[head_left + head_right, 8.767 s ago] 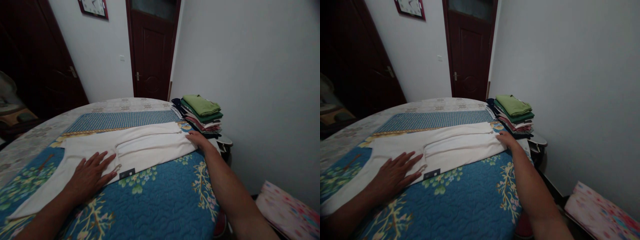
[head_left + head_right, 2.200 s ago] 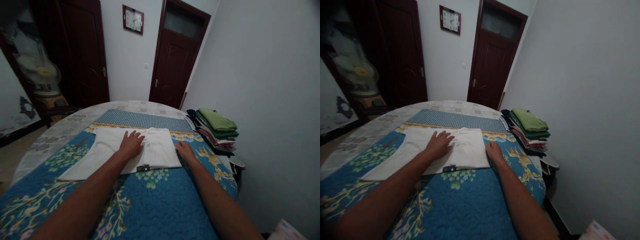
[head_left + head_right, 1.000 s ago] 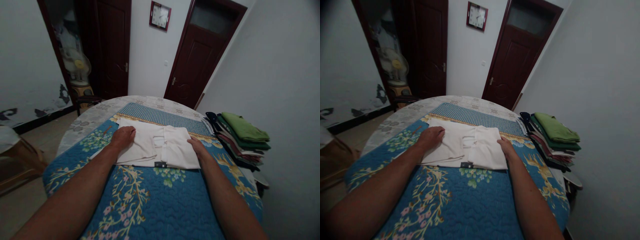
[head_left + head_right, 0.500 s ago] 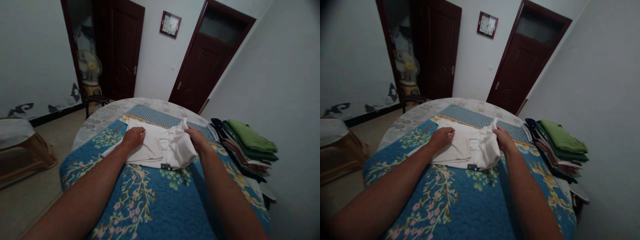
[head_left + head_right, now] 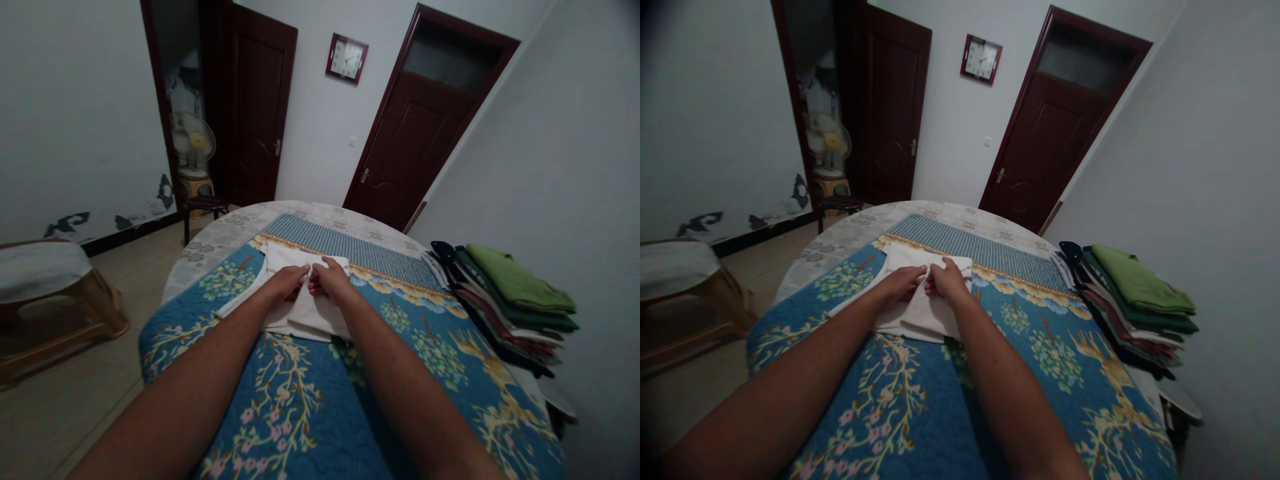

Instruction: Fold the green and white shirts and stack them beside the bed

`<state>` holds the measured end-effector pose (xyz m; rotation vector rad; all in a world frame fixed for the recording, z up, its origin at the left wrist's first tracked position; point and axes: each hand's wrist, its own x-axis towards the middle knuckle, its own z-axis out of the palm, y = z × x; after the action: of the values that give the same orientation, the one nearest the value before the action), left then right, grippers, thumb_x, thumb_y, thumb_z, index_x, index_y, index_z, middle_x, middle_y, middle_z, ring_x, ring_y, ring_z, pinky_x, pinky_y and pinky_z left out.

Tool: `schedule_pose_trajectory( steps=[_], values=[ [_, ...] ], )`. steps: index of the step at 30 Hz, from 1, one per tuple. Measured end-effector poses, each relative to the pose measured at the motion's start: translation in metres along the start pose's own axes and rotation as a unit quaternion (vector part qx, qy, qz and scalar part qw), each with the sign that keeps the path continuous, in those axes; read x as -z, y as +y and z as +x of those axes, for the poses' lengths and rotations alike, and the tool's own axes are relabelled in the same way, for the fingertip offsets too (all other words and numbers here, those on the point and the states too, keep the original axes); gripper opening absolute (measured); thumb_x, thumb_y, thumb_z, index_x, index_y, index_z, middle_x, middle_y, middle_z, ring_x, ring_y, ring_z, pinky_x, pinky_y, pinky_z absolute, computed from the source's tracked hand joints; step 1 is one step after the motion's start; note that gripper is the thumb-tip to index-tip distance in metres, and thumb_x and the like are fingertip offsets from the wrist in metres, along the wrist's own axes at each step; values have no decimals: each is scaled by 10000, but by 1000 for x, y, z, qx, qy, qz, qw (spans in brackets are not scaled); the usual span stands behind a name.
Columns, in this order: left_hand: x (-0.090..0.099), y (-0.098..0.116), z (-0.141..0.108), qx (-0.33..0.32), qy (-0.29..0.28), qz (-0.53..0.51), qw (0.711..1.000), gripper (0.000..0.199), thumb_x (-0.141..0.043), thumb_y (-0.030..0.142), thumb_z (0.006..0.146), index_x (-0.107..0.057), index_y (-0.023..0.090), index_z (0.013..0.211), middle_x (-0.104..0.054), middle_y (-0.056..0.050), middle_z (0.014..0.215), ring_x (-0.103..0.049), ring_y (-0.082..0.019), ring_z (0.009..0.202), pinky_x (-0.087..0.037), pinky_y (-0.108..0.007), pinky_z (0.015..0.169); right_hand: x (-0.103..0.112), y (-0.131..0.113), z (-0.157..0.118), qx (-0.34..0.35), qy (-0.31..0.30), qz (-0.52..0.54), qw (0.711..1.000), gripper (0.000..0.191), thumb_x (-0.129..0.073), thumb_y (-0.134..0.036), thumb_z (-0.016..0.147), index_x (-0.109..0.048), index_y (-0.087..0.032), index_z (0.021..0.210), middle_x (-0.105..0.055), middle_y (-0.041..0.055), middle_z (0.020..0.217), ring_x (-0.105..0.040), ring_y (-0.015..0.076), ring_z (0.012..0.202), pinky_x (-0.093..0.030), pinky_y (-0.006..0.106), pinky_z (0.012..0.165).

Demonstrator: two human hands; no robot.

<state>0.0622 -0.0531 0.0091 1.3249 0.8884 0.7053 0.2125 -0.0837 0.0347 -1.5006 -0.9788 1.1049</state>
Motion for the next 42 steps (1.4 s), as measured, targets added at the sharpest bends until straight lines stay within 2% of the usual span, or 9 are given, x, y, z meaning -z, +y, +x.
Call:
schedule_pose_trajectory(
  steps=[5,9,16,25,30,33,37,40,42],
  values=[
    [1,-4,4,-47,46,175,982,741,-773,312,836,-584,129,1529,-796,-135,1049,-727,-243,869,-554,-317,737,29,13,10,78,65,-82,991,586,-553,-319,902,-616,-203,1473,-688,6,777,-649,177,605,-541,284,568],
    [2,-7,6,-89,74,282,953,919,-609,80,815,-382,149,1703,-801,-123,1127,-731,-226,964,-561,-309,883,69,28,14,213,160,-260,928,507,-470,-329,929,-725,-167,1336,-778,123,1154,-724,265,1109,-579,415,1010],
    [1,-1,1,-111,-28,360,926,904,-522,15,751,-517,162,1643,-716,-116,1467,-706,-249,1270,-520,-340,1129,76,79,-2,241,61,-513,822,558,-500,-405,1064,-549,-223,1590,-477,148,1693,-409,307,1576,-314,544,1296],
    [1,-8,6,-106,33,440,891,867,-548,60,812,-424,78,1670,-456,-152,1716,-437,-255,1593,-308,-323,1325,90,75,-2,150,90,-545,820,623,-428,-391,1084,-414,-184,1672,-402,154,1742,-361,327,1604,-293,617,1288],
    [-1,-4,-3,-105,104,544,826,742,-590,119,884,-478,116,1617,-392,-212,1743,-537,-338,1514,-466,-433,1237,112,80,5,134,172,-522,825,582,-433,-241,1025,-536,-145,1589,-590,172,1591,-521,300,1492,-342,501,1280],
    [-5,6,-12,-202,168,554,790,555,-574,205,968,-574,162,1521,-516,-191,1644,-632,-333,1396,-546,-462,1141,115,77,11,193,212,-460,840,562,-370,-202,1015,-617,-109,1512,-634,174,1543,-552,264,1468,-367,438,1282],
    [-26,8,-18,-341,51,541,767,380,-613,329,1009,-695,201,1357,-731,-141,1349,-653,-296,1317,-520,-453,1158,109,67,15,324,190,-387,842,549,-349,-249,1038,-651,-132,1480,-636,148,1548,-537,228,1487,-359,431,1309],
    [-47,-10,-25,-317,-40,588,743,560,-666,479,981,-662,191,1461,-670,-171,1500,-581,-349,1435,-446,-520,1229,102,62,19,373,129,-385,834,539,-373,-308,1063,-638,-146,1504,-594,137,1601,-484,215,1541,-322,427,1334],
    [-57,-25,-32,-271,-15,627,731,732,-605,580,997,-565,136,1578,-533,-218,1649,-449,-403,1561,-337,-590,1292,96,62,23,363,85,-410,832,561,-372,-343,1086,-579,-144,1568,-537,138,1655,-431,207,1583,-299,420,1341]
  ],
)
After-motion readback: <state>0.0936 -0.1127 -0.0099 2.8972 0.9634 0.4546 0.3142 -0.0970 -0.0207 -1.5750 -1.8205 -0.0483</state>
